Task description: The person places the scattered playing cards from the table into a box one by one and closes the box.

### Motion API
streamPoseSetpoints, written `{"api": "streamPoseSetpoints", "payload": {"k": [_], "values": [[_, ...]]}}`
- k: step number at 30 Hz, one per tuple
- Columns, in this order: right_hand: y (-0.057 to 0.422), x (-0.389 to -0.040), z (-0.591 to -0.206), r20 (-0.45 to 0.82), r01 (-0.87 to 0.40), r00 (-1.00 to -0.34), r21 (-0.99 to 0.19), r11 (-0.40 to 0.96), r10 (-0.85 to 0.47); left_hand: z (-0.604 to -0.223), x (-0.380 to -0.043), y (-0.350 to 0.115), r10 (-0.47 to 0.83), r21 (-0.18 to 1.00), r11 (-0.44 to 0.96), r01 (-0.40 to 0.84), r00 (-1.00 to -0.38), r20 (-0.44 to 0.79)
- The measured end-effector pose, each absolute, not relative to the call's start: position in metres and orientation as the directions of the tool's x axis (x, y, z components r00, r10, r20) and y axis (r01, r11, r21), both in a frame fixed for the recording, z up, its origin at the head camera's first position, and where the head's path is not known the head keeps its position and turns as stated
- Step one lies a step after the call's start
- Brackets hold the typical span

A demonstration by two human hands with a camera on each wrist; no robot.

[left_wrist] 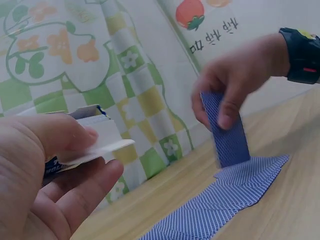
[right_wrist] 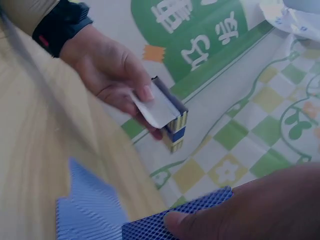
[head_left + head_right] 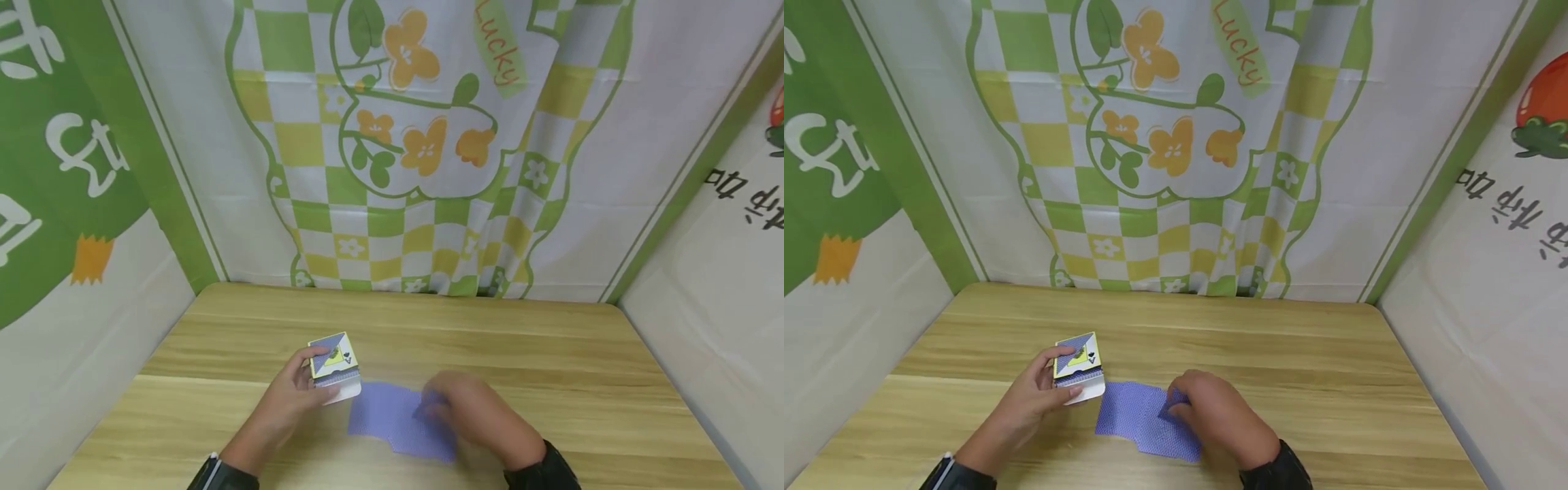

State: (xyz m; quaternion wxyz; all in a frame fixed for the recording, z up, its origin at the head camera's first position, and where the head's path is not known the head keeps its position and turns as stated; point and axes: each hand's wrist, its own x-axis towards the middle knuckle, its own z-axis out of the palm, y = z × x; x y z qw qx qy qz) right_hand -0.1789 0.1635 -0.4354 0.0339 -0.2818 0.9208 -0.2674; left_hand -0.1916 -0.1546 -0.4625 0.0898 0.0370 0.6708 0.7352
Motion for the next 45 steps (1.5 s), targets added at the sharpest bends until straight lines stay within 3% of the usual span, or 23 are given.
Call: {"api": "streamPoseSetpoints", "payload": {"k": [7, 16, 22, 29, 36, 45], "values": [[0.151, -0.184, -0.397, 0.195, -0.500, -0.857, -0.537, 0.680, -0.477, -0.442, -0.197, -0.143, 0.166, 0.995, -0.081, -0.050, -0.985, -0.036], [0.145, -0.181, -0.376, 0.154, -0.337, -0.932, -0.699, 0.631, -0.327, -0.424, -0.189, -0.135, 0.171, 0.993, -0.121, 0.005, -0.985, 0.025], [0.142, -0.177, -0.375, 0.083, -0.233, -0.936, -0.874, 0.426, -0.343, -0.421, -0.183, -0.133, 0.150, 0.991, -0.126, 0.047, -0.987, 0.066], [0.136, -0.171, -0.373, 0.029, -0.101, -0.885, -0.986, 0.132, -0.465, -0.421, -0.178, -0.133, 0.153, 0.989, -0.121, 0.083, -0.983, 0.101], [0.129, -0.168, -0.378, -0.009, -0.035, -0.828, -0.997, 0.069, -0.560, -0.420, -0.177, -0.132, 0.175, 0.985, -0.139, 0.104, -0.976, 0.127], [0.124, -0.171, -0.391, -0.067, 0.148, -0.719, -0.987, -0.059, -0.691, -0.417, -0.170, -0.128, 0.164, 0.983, -0.115, 0.145, -0.973, 0.162]]}}
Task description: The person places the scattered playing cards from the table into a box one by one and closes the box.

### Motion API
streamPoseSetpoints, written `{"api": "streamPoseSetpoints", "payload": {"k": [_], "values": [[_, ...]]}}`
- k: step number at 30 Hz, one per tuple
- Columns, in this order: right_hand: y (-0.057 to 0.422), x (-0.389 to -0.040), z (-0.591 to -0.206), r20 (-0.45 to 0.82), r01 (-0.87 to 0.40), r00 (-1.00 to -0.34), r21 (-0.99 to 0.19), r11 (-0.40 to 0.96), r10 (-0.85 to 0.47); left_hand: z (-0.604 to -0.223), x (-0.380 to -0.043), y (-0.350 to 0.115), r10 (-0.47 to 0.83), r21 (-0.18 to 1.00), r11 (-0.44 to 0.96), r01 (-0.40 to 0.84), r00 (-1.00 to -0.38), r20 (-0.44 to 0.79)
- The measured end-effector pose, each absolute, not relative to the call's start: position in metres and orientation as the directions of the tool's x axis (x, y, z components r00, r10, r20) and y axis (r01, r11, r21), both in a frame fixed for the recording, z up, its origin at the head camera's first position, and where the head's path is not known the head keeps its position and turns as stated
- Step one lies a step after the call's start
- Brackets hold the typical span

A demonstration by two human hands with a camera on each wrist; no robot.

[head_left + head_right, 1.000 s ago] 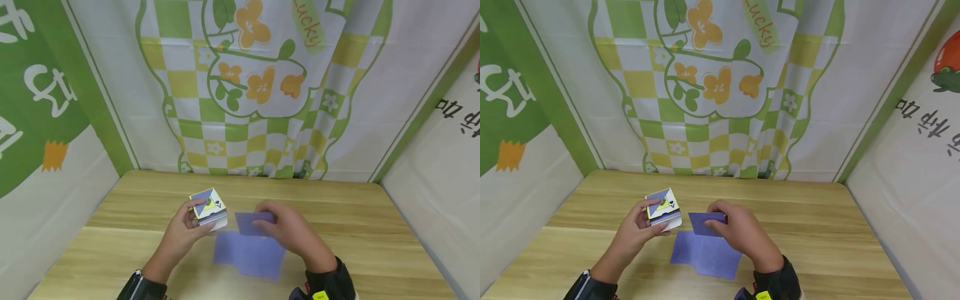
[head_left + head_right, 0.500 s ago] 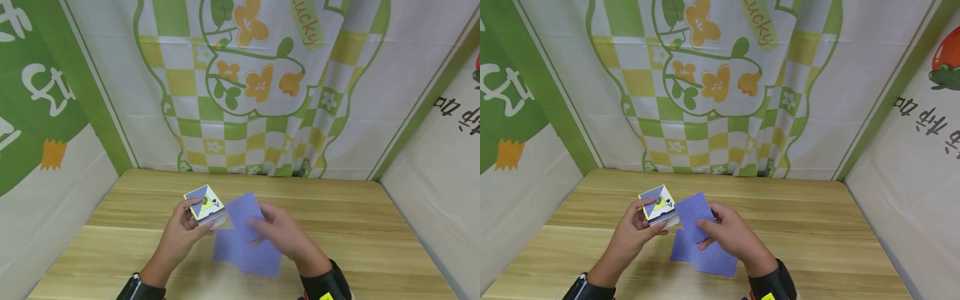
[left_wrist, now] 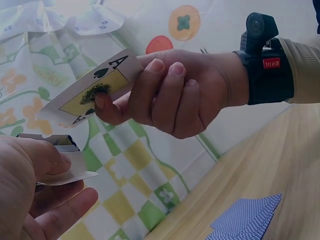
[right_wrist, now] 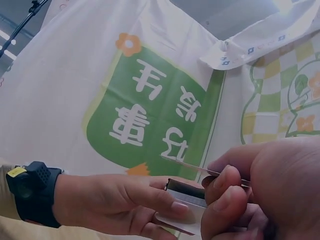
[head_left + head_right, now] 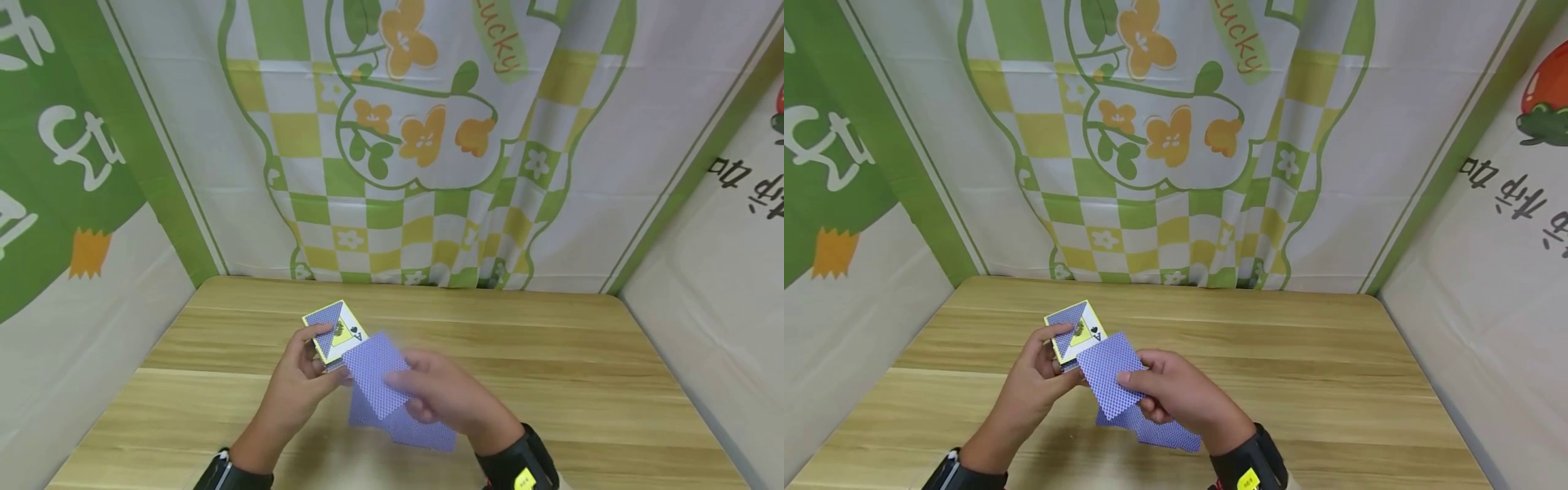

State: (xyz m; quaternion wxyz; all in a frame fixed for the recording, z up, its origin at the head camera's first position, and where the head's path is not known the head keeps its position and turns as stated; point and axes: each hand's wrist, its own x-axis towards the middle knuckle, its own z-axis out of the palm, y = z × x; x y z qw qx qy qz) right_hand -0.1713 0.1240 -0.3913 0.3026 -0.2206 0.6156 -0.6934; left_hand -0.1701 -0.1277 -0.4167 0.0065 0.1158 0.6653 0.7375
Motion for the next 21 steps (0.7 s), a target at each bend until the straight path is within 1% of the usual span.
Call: {"api": "streamPoseSetpoints", "payload": {"k": [6, 9, 15, 18, 21], "values": [[0.1210, -0.1730, -0.3973, -0.049, 0.175, -0.668, -0.980, -0.093, -0.743, -0.4152, -0.1670, -0.1247, 0.139, 0.985, -0.090, 0.148, -0.977, 0.159], [0.1194, -0.1740, -0.3994, -0.057, 0.180, -0.659, -0.980, -0.083, -0.750, -0.4147, -0.1671, -0.1241, 0.137, 0.986, -0.090, 0.140, -0.979, 0.152], [0.1171, -0.1741, -0.4013, -0.065, 0.144, -0.633, -0.989, -0.034, -0.772, -0.4128, -0.1675, -0.1231, 0.121, 0.988, -0.093, 0.121, -0.984, 0.131], [0.1162, -0.1738, -0.4013, -0.085, 0.136, -0.631, -0.991, -0.003, -0.772, -0.4123, -0.1670, -0.1225, 0.120, 0.987, -0.104, 0.123, -0.984, 0.135], [0.1153, -0.1732, -0.4005, -0.083, 0.132, -0.645, -0.991, -0.003, -0.760, -0.4125, -0.1662, -0.1222, 0.129, 0.986, -0.108, 0.126, -0.982, 0.140]]}}
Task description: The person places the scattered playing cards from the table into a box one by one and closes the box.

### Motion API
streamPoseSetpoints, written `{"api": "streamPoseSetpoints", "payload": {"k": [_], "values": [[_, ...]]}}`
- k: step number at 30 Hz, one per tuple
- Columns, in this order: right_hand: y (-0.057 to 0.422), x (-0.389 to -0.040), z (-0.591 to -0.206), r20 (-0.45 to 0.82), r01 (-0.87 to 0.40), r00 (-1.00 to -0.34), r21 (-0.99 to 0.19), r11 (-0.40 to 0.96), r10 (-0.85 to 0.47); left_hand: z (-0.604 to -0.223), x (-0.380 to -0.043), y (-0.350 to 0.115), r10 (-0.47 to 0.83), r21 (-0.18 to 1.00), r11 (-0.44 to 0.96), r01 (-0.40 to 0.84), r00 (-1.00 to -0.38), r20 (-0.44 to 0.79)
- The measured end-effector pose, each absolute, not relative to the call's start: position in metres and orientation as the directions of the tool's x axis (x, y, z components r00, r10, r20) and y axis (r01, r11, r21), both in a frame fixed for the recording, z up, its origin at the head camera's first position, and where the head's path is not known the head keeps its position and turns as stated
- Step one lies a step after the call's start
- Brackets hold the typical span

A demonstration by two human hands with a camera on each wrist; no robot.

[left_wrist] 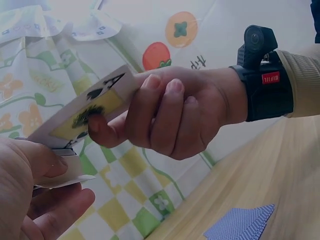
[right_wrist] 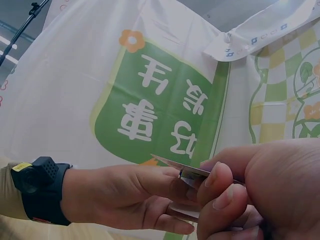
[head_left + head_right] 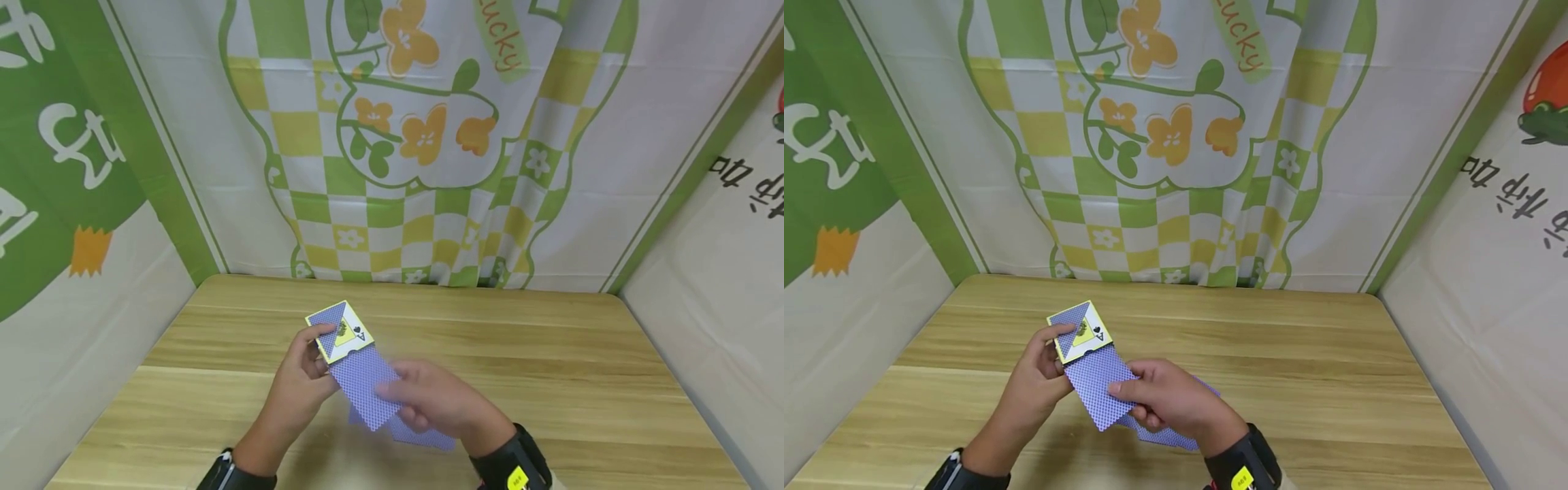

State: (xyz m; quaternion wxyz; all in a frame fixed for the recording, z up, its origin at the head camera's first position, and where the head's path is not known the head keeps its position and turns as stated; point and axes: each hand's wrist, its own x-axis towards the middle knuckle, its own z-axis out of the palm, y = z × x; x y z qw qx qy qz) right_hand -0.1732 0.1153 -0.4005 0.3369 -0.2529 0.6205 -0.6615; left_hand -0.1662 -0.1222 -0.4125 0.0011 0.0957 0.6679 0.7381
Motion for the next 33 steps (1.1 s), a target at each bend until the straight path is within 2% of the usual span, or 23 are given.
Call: {"api": "streamPoseSetpoints", "payload": {"k": [10, 19, 33], "values": [[0.112, -0.173, -0.401, -0.049, 0.153, -0.668, -0.986, -0.073, -0.743, -0.413, -0.162, -0.118, 0.138, 0.984, -0.096, 0.150, -0.977, 0.163], [0.110, -0.174, -0.403, -0.091, 0.187, -0.779, -0.978, -0.091, -0.621, -0.413, -0.161, -0.114, 0.136, 0.983, -0.111, 0.145, -0.978, 0.160], [0.107, -0.179, -0.409, -0.059, 0.053, -0.896, -0.998, 0.026, -0.440, -0.415, -0.155, -0.108, 0.215, 0.980, -0.166, 0.109, -0.966, 0.144]]}}
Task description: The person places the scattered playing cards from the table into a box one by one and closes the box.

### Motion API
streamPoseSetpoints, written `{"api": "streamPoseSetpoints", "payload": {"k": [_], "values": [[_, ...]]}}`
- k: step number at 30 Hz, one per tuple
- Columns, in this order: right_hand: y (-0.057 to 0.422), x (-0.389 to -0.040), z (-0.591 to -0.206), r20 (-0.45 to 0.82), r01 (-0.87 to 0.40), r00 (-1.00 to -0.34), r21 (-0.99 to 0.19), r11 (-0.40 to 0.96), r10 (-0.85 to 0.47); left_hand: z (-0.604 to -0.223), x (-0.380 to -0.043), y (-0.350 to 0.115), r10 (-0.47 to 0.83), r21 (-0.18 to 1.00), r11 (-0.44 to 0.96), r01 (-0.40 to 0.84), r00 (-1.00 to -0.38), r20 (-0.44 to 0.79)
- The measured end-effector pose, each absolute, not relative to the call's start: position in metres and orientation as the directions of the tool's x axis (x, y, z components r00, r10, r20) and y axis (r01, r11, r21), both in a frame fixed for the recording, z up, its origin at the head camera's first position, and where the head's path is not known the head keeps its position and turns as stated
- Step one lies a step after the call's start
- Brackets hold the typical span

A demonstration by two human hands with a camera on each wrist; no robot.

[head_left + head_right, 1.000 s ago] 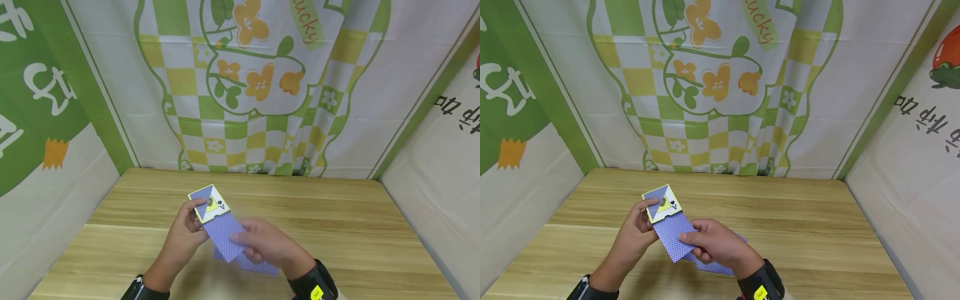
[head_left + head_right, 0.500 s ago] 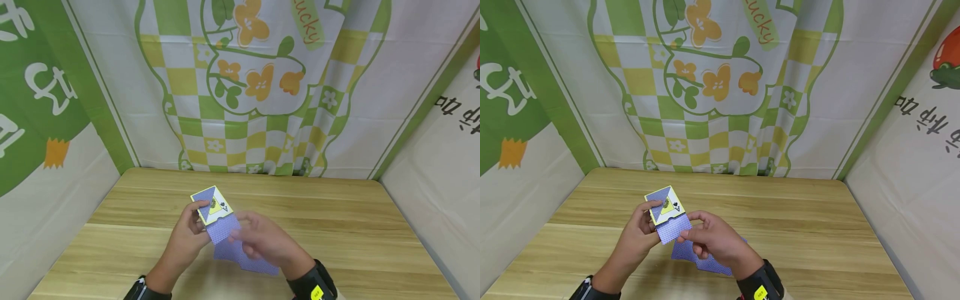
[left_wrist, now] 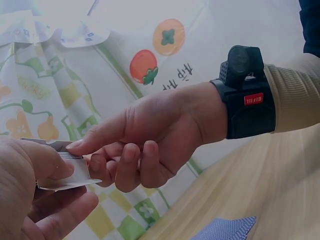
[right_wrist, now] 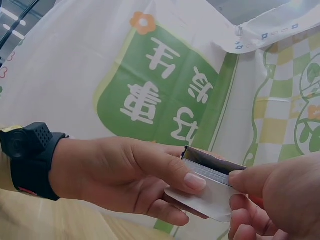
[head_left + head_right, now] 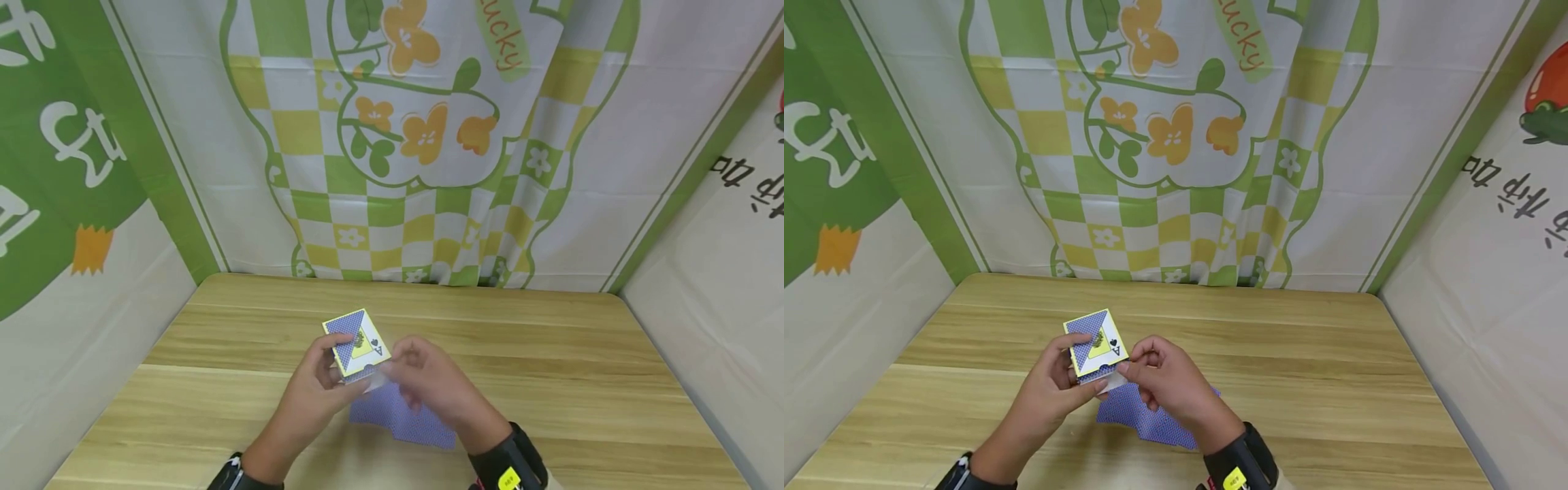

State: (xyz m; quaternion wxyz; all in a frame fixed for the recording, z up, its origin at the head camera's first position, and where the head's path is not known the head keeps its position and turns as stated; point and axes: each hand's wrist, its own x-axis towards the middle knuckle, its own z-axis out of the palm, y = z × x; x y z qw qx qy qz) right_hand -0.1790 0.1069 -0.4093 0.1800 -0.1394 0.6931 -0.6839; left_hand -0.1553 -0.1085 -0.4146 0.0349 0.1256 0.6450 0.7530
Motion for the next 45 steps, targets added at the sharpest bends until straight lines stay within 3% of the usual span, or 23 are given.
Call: {"api": "streamPoseSetpoints", "payload": {"k": [14, 24, 37, 45], "values": [[0.110, -0.181, -0.408, -0.053, 0.014, -0.904, -0.995, 0.095, -0.425, -0.408, -0.153, -0.110, 0.226, 0.985, -0.153, 0.075, -0.968, 0.109], [0.121, -0.186, -0.407, -0.030, -0.019, -0.946, -0.989, 0.149, -0.322, -0.404, -0.155, -0.116, 0.180, 0.986, -0.153, 0.073, -0.979, 0.100], [0.142, -0.198, -0.418, -0.018, -0.180, -0.934, -0.839, 0.513, -0.358, -0.403, -0.156, -0.120, 0.174, 0.986, -0.140, 0.089, -0.978, 0.113], [0.160, -0.206, -0.433, -0.161, -0.106, -0.940, -0.702, 0.704, -0.302, -0.401, -0.156, -0.121, 0.163, 0.991, -0.112, 0.080, -0.982, 0.097]]}}
